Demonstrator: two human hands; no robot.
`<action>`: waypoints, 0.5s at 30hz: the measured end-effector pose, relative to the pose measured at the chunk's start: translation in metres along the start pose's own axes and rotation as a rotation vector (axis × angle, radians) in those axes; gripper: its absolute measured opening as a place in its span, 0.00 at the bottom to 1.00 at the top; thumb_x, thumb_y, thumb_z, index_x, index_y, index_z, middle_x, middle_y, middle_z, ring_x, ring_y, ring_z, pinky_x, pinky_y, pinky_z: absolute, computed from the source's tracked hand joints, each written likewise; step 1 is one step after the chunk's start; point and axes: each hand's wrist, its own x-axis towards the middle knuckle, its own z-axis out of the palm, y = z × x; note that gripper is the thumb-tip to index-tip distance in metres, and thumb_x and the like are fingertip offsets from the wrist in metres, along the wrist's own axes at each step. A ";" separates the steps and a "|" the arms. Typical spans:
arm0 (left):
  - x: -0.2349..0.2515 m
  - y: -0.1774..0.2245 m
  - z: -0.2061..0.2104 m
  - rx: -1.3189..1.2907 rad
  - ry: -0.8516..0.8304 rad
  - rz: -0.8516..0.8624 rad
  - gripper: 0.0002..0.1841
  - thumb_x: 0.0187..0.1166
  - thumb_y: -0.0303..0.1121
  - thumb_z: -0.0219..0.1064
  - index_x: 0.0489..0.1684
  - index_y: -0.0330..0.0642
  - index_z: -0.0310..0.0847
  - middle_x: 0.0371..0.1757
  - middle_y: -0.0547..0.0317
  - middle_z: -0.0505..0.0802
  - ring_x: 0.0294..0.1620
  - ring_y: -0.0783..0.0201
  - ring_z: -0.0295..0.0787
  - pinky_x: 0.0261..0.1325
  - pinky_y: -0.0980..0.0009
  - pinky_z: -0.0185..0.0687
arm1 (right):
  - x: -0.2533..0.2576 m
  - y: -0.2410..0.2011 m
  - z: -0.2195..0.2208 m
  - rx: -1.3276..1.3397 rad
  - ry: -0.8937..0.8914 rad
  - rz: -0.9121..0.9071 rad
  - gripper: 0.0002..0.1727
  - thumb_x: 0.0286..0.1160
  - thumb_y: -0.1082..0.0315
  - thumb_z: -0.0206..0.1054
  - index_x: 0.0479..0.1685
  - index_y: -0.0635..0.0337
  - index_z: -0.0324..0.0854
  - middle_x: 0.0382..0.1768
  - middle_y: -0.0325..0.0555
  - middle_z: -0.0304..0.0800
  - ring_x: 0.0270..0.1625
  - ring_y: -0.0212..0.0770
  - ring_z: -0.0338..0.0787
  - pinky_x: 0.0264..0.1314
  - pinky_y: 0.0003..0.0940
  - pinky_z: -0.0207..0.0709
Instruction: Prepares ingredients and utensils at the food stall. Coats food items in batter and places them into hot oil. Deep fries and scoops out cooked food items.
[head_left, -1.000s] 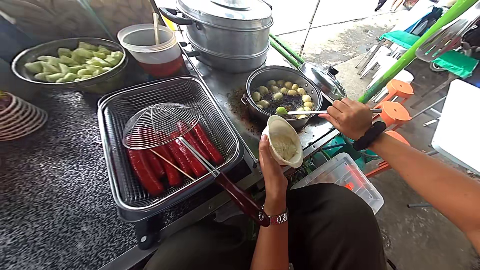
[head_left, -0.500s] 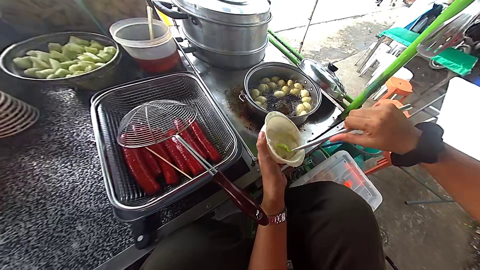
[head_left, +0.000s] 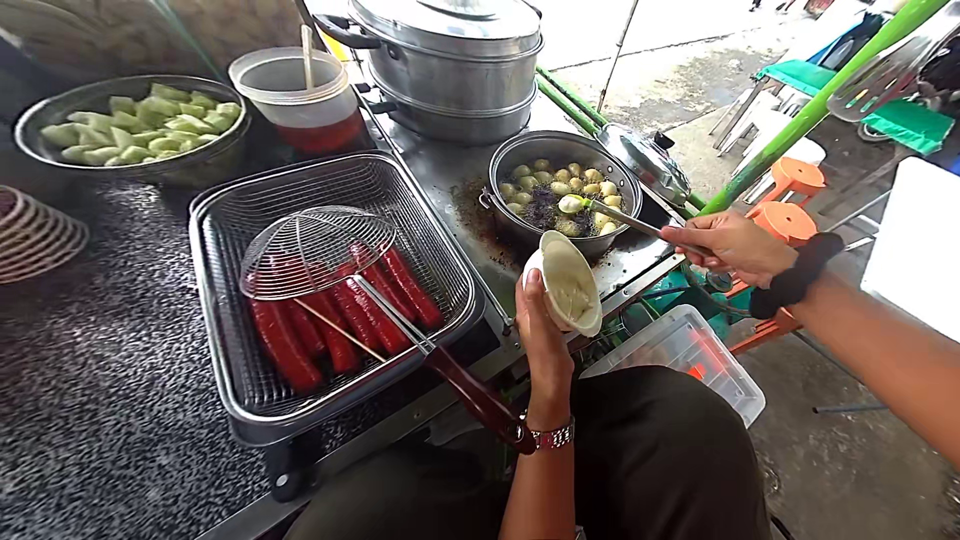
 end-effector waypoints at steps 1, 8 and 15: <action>0.000 0.001 0.001 -0.004 0.005 -0.001 0.28 0.90 0.56 0.47 0.80 0.52 0.71 0.61 0.51 0.90 0.59 0.58 0.90 0.58 0.57 0.88 | 0.010 0.003 0.000 -0.209 0.110 -0.104 0.22 0.79 0.56 0.72 0.16 0.55 0.76 0.11 0.33 0.76 0.12 0.25 0.64 0.16 0.24 0.57; 0.001 0.004 -0.002 -0.014 -0.008 0.034 0.28 0.90 0.57 0.44 0.78 0.51 0.72 0.61 0.53 0.90 0.60 0.61 0.90 0.59 0.59 0.88 | 0.038 0.025 0.014 -1.094 0.510 -0.998 0.28 0.85 0.51 0.62 0.25 0.71 0.80 0.25 0.62 0.84 0.30 0.65 0.90 0.22 0.54 0.76; 0.000 0.005 -0.001 -0.038 -0.009 0.028 0.28 0.89 0.57 0.44 0.76 0.51 0.73 0.61 0.53 0.90 0.60 0.60 0.90 0.59 0.58 0.88 | 0.042 0.025 0.017 -1.215 0.567 -1.136 0.25 0.88 0.56 0.59 0.26 0.69 0.80 0.27 0.60 0.83 0.31 0.63 0.88 0.22 0.50 0.74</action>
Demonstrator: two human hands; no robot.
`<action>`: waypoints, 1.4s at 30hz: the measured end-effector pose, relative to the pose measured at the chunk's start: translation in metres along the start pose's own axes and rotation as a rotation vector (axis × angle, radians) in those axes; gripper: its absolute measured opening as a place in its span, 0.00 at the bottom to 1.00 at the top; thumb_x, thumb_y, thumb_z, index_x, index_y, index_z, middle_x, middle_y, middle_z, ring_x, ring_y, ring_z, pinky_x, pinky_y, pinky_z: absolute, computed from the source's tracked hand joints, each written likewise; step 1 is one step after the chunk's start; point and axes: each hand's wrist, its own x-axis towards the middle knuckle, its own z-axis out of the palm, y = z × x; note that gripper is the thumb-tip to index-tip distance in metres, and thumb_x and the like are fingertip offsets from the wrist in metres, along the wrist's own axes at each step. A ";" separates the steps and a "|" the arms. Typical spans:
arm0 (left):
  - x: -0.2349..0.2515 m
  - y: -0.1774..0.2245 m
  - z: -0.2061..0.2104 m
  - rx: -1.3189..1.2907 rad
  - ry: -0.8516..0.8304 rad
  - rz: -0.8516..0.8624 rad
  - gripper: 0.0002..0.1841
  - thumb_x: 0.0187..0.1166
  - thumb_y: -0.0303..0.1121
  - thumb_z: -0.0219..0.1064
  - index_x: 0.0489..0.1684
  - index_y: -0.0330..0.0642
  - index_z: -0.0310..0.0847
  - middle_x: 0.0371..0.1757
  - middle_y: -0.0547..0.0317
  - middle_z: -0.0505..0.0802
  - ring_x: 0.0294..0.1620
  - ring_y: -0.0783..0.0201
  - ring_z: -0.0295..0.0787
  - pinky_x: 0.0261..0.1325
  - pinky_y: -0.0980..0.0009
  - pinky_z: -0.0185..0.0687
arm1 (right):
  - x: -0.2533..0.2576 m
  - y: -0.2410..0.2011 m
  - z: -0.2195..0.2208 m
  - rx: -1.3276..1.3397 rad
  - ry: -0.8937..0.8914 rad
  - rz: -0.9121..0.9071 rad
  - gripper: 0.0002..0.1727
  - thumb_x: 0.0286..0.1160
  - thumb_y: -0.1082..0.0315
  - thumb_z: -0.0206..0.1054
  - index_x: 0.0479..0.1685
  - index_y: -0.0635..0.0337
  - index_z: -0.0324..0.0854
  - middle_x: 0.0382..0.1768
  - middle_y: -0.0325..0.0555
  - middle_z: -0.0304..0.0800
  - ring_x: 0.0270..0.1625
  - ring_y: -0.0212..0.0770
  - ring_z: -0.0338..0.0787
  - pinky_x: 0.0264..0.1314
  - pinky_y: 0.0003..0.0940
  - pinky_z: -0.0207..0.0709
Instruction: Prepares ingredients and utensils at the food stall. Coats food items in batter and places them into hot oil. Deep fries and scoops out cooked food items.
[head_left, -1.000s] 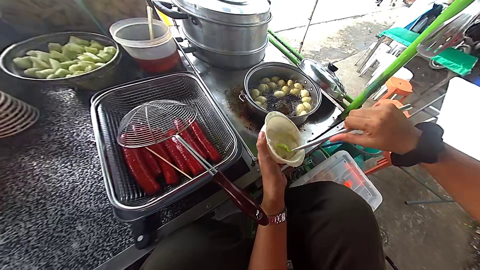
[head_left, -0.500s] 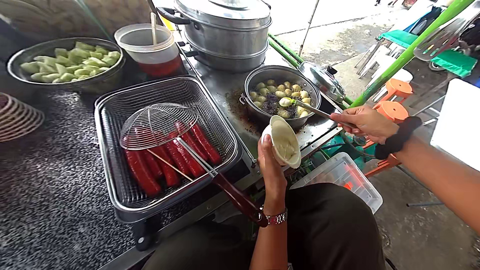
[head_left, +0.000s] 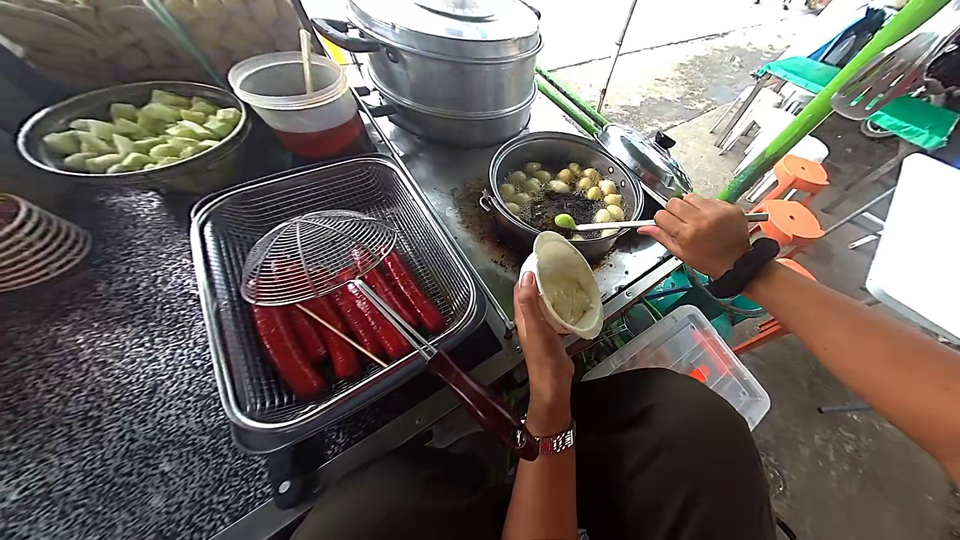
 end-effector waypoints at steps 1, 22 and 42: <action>0.000 0.000 0.000 -0.001 0.003 -0.001 0.28 0.89 0.57 0.44 0.76 0.51 0.73 0.61 0.53 0.90 0.60 0.60 0.90 0.59 0.58 0.88 | 0.000 0.000 0.000 -0.007 0.007 -0.005 0.25 0.88 0.56 0.58 0.26 0.69 0.80 0.27 0.60 0.84 0.31 0.63 0.88 0.22 0.50 0.74; -0.005 0.010 0.003 -0.044 0.014 -0.063 0.30 0.89 0.61 0.40 0.74 0.54 0.73 0.59 0.52 0.91 0.57 0.58 0.91 0.51 0.57 0.91 | 0.042 0.014 -0.015 0.248 -0.464 0.383 0.16 0.83 0.63 0.67 0.47 0.72 0.86 0.47 0.69 0.89 0.51 0.70 0.91 0.50 0.68 0.79; -0.004 0.019 0.007 -0.133 0.034 -0.180 0.34 0.88 0.66 0.32 0.75 0.57 0.72 0.60 0.45 0.90 0.52 0.48 0.93 0.43 0.51 0.91 | 0.033 0.006 -0.041 0.169 -0.439 0.359 0.17 0.85 0.59 0.66 0.42 0.69 0.86 0.38 0.66 0.88 0.41 0.69 0.91 0.35 0.66 0.79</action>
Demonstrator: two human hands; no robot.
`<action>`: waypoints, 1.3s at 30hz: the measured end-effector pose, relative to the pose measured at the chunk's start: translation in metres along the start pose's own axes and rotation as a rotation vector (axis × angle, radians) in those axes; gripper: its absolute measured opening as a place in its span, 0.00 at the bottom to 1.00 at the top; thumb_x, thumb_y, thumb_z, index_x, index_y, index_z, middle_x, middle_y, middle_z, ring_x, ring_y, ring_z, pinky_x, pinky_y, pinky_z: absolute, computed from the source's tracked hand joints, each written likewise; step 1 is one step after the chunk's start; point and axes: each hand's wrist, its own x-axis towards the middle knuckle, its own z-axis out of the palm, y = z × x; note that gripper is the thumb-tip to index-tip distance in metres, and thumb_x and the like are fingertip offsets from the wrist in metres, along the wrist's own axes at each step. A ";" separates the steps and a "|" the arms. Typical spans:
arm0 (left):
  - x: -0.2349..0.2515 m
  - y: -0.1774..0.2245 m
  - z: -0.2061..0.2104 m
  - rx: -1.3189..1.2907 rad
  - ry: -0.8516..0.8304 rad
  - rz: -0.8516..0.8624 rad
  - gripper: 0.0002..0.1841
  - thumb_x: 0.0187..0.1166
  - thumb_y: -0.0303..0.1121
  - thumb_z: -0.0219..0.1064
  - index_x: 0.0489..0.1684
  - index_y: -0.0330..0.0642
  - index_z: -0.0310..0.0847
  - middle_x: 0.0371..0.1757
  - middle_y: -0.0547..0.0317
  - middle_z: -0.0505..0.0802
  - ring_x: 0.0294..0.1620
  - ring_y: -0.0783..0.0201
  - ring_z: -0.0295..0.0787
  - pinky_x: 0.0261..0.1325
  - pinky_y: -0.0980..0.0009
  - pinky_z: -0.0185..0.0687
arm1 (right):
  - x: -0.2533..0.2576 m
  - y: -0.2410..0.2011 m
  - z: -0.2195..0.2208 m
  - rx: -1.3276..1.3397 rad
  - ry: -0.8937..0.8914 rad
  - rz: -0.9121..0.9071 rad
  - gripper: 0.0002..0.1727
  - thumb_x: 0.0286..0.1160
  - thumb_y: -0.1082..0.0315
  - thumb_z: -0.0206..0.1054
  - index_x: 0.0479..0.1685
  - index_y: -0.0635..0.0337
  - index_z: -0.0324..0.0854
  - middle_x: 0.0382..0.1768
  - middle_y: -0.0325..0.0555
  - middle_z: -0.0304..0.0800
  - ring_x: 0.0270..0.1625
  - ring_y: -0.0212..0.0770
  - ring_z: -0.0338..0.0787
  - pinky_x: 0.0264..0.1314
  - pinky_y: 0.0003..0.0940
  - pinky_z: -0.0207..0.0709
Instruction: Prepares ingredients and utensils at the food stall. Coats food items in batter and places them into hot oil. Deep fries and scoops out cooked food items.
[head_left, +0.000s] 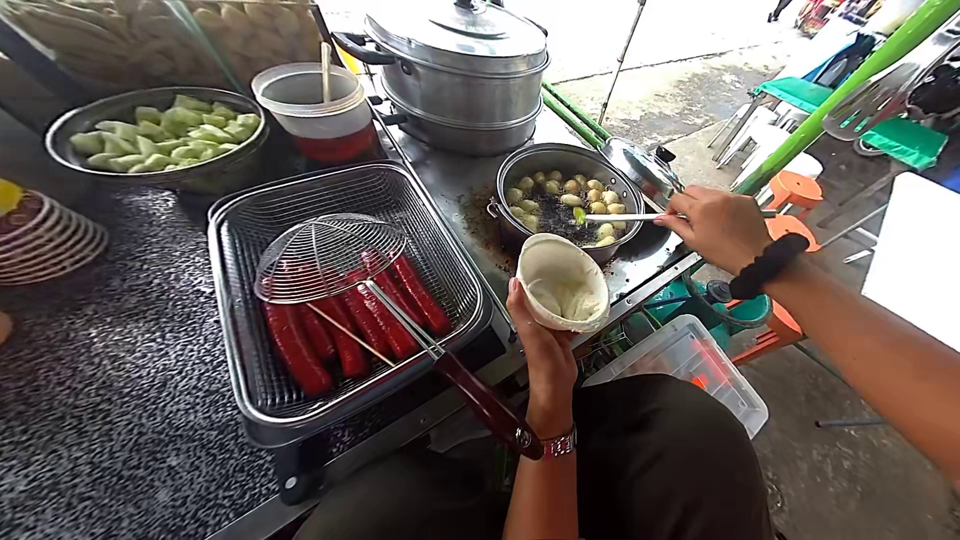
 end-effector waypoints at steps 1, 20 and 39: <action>0.000 0.000 -0.001 -0.007 0.005 0.000 0.34 0.88 0.66 0.33 0.75 0.58 0.73 0.61 0.46 0.90 0.53 0.48 0.93 0.43 0.51 0.91 | -0.007 0.003 0.004 -0.004 0.042 -0.007 0.18 0.85 0.59 0.66 0.40 0.70 0.85 0.37 0.66 0.86 0.39 0.69 0.90 0.33 0.65 0.78; -0.002 -0.004 -0.005 0.043 -0.098 0.143 0.28 0.86 0.64 0.45 0.68 0.60 0.79 0.56 0.61 0.93 0.56 0.63 0.92 0.52 0.60 0.91 | -0.062 0.013 -0.033 0.359 0.248 -0.277 0.21 0.74 0.51 0.73 0.28 0.63 0.86 0.27 0.46 0.87 0.27 0.36 0.84 0.29 0.34 0.76; 0.002 -0.012 -0.007 0.152 -0.057 0.140 0.28 0.88 0.57 0.49 0.80 0.53 0.70 0.61 0.54 0.90 0.59 0.61 0.89 0.57 0.60 0.87 | -0.056 -0.006 -0.022 1.264 -0.355 0.545 0.19 0.85 0.64 0.65 0.20 0.56 0.80 0.11 0.34 0.76 0.08 0.21 0.60 0.08 0.14 0.50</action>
